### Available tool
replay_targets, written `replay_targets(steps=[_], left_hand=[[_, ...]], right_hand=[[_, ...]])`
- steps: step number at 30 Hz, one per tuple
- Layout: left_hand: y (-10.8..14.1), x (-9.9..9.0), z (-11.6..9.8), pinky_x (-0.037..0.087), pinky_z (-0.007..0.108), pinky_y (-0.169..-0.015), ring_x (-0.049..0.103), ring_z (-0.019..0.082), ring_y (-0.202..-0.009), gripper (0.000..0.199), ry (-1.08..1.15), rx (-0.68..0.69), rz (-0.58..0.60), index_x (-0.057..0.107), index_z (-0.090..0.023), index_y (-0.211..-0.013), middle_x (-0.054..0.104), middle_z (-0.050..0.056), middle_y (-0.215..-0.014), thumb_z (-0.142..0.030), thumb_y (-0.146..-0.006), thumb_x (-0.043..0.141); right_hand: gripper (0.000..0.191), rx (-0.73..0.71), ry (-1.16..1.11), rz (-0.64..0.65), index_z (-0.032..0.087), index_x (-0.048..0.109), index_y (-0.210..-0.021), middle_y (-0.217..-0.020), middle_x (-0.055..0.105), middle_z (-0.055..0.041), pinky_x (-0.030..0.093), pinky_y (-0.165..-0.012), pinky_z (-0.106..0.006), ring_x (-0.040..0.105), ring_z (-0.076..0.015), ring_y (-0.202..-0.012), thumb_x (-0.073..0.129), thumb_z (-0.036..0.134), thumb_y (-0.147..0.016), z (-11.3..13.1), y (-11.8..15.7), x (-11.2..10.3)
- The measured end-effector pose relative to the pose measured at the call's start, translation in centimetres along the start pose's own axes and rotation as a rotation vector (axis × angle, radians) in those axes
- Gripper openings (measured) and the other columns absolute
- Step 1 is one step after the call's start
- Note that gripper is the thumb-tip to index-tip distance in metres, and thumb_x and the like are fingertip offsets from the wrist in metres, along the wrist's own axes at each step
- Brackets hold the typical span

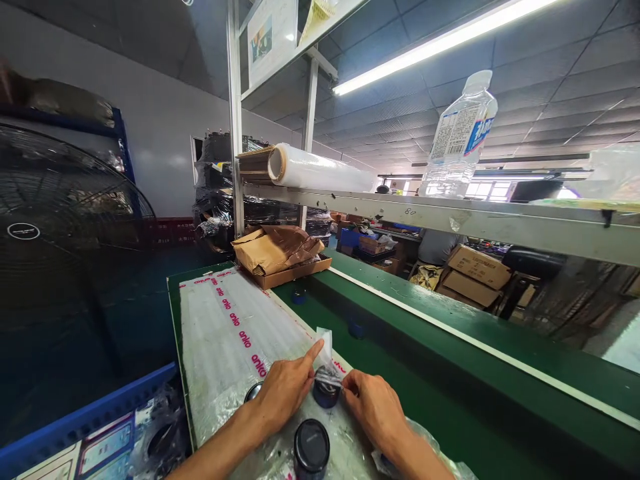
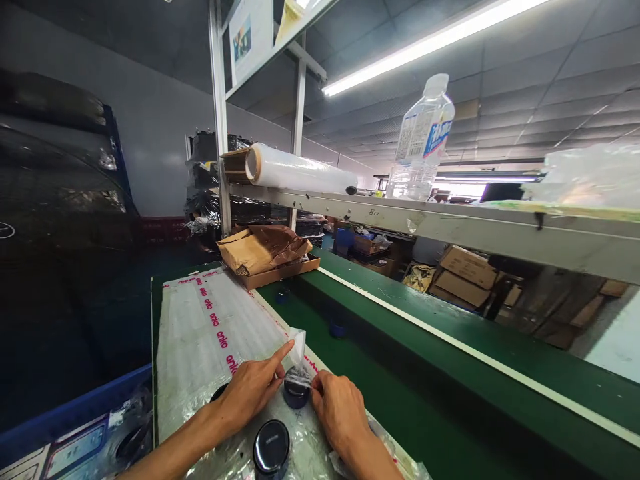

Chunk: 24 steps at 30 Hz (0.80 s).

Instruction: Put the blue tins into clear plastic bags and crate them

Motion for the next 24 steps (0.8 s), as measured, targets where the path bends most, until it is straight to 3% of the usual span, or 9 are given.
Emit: replay_targets(steps=[7, 13, 17, 24], left_hand=[[0.1, -0.3, -0.4, 0.054, 0.035, -0.075, 0.076, 0.028, -0.084, 0.071, -0.131, 0.041, 0.045, 0.020, -0.026, -0.161, 0.079, 0.006, -0.092, -0.010, -0.095, 0.039], [0.7, 0.5, 0.1, 0.054, 0.033, -0.074, 0.075, 0.026, -0.080, 0.077, -0.197, 0.076, 0.072, 0.015, -0.025, -0.162, 0.078, 0.007, -0.090, -0.005, -0.092, 0.039], [0.8, 1.1, 0.4, 0.054, 0.032, -0.075, 0.074, 0.025, -0.082, 0.085, -0.207, 0.116, 0.080, 0.009, -0.024, -0.162, 0.077, 0.007, -0.091, 0.000, -0.087, 0.040], [0.8, 0.6, -0.7, 0.054, 0.036, -0.077, 0.073, 0.029, -0.086, 0.097, -0.225, 0.136, 0.122, 0.007, -0.025, -0.163, 0.076, 0.009, -0.097, 0.006, -0.077, 0.040]], right_hand=[[0.022, -0.170, 0.159, 0.058, 0.024, 0.073, -0.099, -0.104, 0.078, -0.0054, 0.046, -0.078, -0.028, 0.073, -0.0236, -0.097, 0.053, 0.014, -0.096, 0.8, 1.2, -0.7], [0.029, -0.292, 0.309, 0.147, 0.016, 0.073, -0.105, -0.107, 0.076, -0.0136, 0.051, -0.085, -0.037, 0.071, -0.0292, -0.102, 0.050, 0.003, -0.094, 2.0, 1.5, -0.3], [0.013, -0.253, 0.364, 0.202, 0.016, 0.071, -0.106, -0.105, 0.075, -0.0065, 0.057, -0.087, -0.041, 0.071, -0.0221, -0.098, 0.059, 0.017, -0.100, 2.2, 1.2, 0.2], [0.018, -0.161, 0.299, 0.279, 0.018, 0.069, -0.108, -0.112, 0.072, -0.0059, 0.057, -0.092, -0.044, 0.070, -0.0215, -0.101, 0.065, 0.033, -0.099, 2.4, 0.5, 0.0]])
Point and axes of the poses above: each hand's wrist, its own y-axis away from the middle knuckle, its own x-axis out of the palm, z = x × y, the point moved 2 cm from there along -y, towards the middle knuckle
